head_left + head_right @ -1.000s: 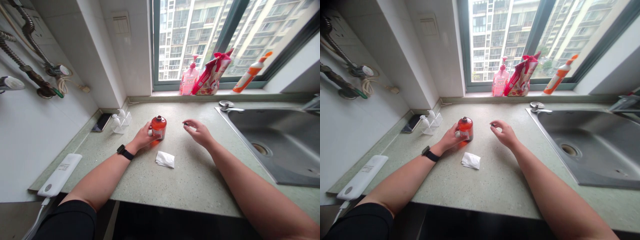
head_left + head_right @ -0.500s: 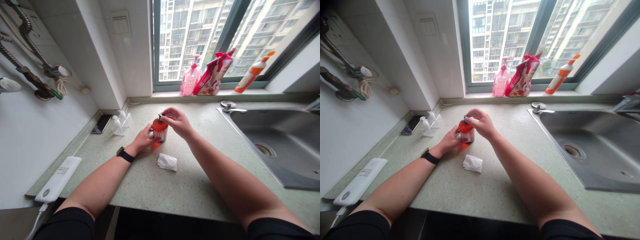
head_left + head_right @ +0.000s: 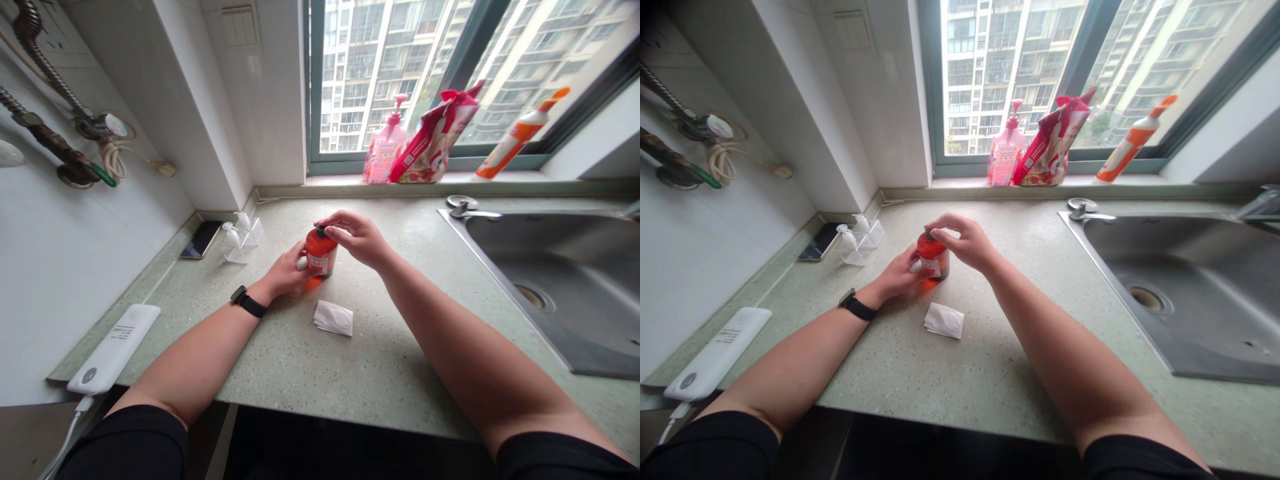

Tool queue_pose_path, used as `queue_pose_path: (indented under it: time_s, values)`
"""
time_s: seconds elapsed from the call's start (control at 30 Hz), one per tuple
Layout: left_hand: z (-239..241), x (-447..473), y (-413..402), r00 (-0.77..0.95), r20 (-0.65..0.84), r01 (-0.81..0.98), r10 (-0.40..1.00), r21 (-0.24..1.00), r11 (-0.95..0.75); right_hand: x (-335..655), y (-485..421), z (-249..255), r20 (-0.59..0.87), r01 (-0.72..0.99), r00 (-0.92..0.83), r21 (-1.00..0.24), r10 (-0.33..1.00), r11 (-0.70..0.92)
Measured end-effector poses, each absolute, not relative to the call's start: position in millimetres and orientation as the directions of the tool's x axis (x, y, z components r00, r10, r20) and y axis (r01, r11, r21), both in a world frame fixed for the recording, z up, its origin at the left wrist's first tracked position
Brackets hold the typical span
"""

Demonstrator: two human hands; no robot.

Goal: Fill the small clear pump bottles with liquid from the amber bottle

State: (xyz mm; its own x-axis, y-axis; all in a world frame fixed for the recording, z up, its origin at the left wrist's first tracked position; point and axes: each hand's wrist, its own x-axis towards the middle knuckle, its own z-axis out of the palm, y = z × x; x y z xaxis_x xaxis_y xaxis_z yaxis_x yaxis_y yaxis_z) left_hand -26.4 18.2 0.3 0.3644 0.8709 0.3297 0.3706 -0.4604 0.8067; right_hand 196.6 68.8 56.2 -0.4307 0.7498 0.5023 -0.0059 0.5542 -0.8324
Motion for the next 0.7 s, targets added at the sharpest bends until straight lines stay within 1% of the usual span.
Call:
queue_pose_path:
  time_s: [0.07, 0.2, 0.27, 0.3, 0.43, 0.47, 0.53, 0.63, 0.7]
  values:
    - [0, -27, 19, 0.37, 0.33, 0.371, 0.868, 0.804, -0.464, 200, 71, 58, 0.483, -0.001, -0.415, -0.848, 0.771, 0.53]
    - [-2, -30, 22, 0.374, 0.336, 0.344, 0.864, 0.815, -0.466, 207, 78, 59, 0.478, 0.053, -0.237, -0.863, 0.846, 0.503]
    - [-3, -31, 23, 0.37, 0.336, 0.349, 0.866, 0.813, -0.465, 208, 79, 58, 0.481, 0.059, -0.206, -0.863, 0.852, 0.501]
    - [-4, -31, 23, 0.367, 0.339, 0.358, 0.866, 0.808, -0.468, 208, 79, 58, 0.483, 0.045, -0.224, -0.862, 0.846, 0.504]
    - [-6, -29, 23, 0.317, 0.379, 0.413, 0.87, 0.77, -0.486, 202, 73, 59, 0.466, -0.078, -0.416, -0.874, 0.781, 0.48]
    - [-7, -28, 23, 0.3, 0.388, 0.421, 0.871, 0.766, -0.486, 200, 73, 59, 0.457, -0.085, -0.435, -0.879, 0.776, 0.47]
    - [-7, -27, 23, 0.283, 0.389, 0.422, 0.877, 0.77, -0.478, 199, 75, 58, 0.455, -0.066, -0.382, -0.881, 0.804, 0.468]
    - [-7, -28, 24, 0.291, 0.366, 0.412, 0.884, 0.786, -0.461, 202, 83, 55, 0.476, -0.035, -0.21, -0.876, 0.854, 0.48]
    - [-7, -28, 24, 0.302, 0.368, 0.401, 0.879, 0.788, -0.468, 203, 86, 53, 0.483, -0.024, -0.192, -0.873, 0.854, 0.488]
